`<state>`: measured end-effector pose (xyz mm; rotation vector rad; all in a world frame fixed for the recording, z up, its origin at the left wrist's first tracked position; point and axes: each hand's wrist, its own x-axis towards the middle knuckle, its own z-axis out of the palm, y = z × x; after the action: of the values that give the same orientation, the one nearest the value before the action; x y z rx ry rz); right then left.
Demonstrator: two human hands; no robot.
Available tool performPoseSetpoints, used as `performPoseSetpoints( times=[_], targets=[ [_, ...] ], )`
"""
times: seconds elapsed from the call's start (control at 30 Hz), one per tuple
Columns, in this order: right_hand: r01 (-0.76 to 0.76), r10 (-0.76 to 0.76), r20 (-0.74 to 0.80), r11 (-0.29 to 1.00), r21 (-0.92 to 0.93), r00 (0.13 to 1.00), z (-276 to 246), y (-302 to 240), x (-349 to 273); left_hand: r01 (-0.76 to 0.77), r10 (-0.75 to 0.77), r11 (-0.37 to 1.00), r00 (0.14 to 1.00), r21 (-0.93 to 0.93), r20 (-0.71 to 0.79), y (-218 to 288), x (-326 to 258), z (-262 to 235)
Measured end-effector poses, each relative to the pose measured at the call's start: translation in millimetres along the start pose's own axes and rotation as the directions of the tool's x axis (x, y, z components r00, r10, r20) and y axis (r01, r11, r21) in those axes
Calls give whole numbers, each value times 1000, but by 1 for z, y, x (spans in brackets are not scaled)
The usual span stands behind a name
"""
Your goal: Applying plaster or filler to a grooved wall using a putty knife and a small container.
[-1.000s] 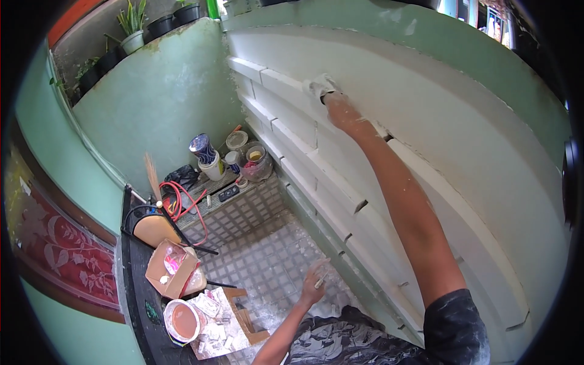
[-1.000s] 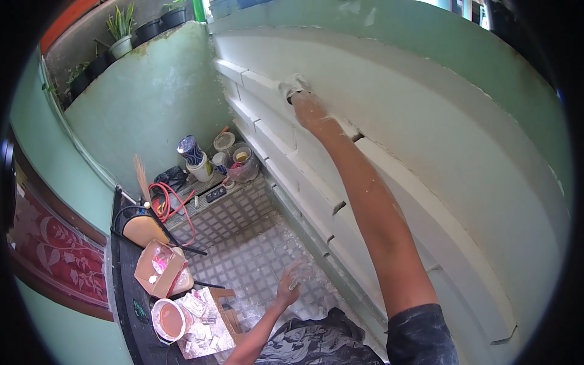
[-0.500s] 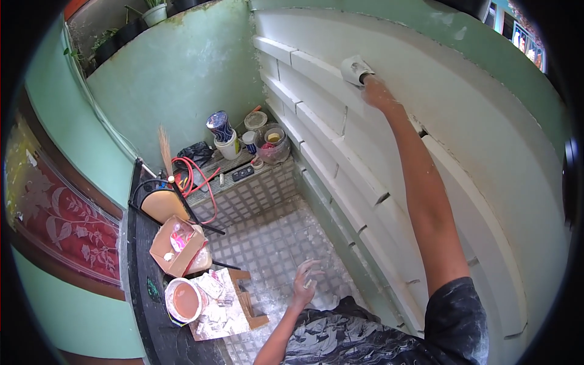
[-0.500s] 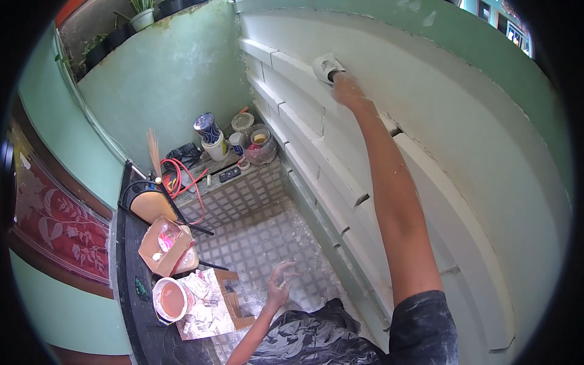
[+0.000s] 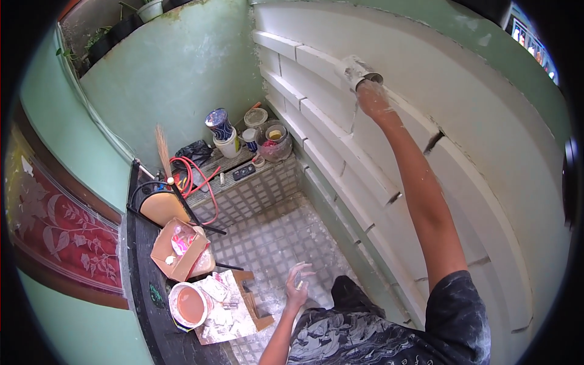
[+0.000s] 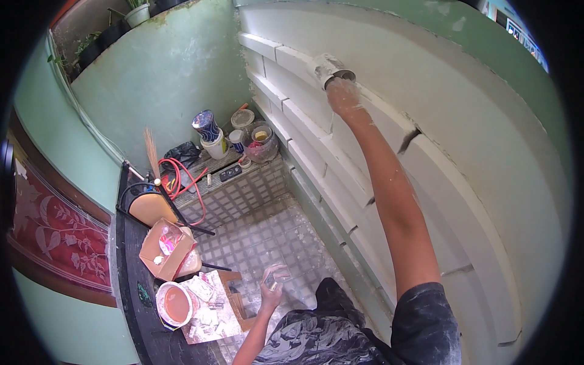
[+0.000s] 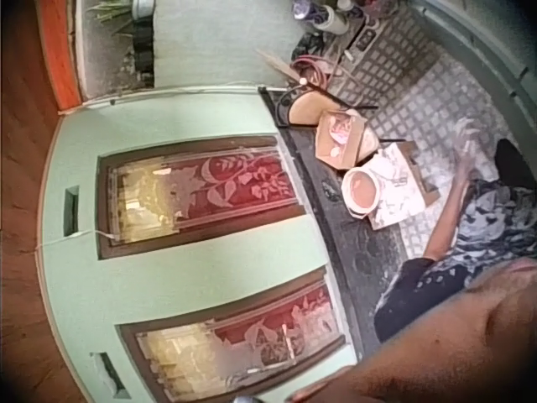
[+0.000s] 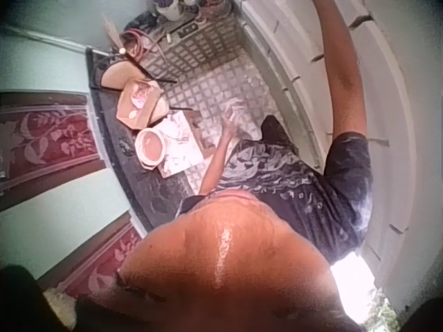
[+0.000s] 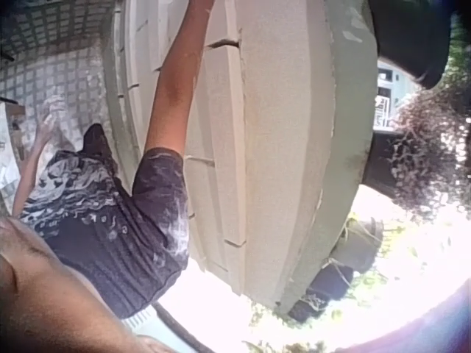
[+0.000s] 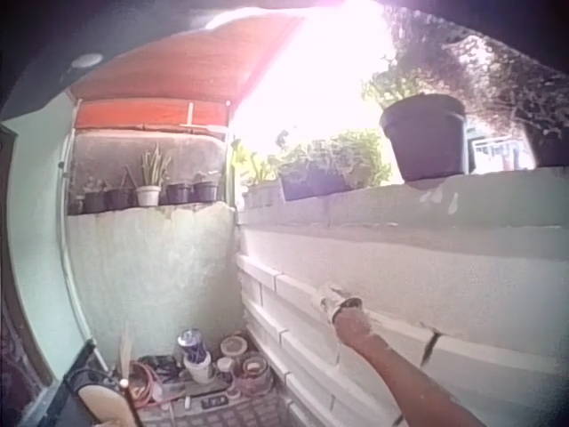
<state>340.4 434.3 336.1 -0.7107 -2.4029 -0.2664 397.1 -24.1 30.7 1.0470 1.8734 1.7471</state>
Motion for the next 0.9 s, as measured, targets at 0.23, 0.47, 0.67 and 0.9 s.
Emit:
performPoseSetpoints(
  times=[0.23,0.47,0.67,0.9],
  targets=[
    [90,-91,-16,994,-63,996,68,-7,89,36,-43,998,992,-58,-115,-12,37,5],
    [21,-21,-90,1000,-2,996,135,-28,171,27,-32,998,995,-53,-99,-35,110,28],
    [4,1,-105,999,49,994,126,-44,166,7,-6,1000,999,13,-50,-52,185,30],
    [-141,98,215,971,194,972,89,-61,159,190,-201,977,973,-98,-110,-60,243,43]
  ],
)
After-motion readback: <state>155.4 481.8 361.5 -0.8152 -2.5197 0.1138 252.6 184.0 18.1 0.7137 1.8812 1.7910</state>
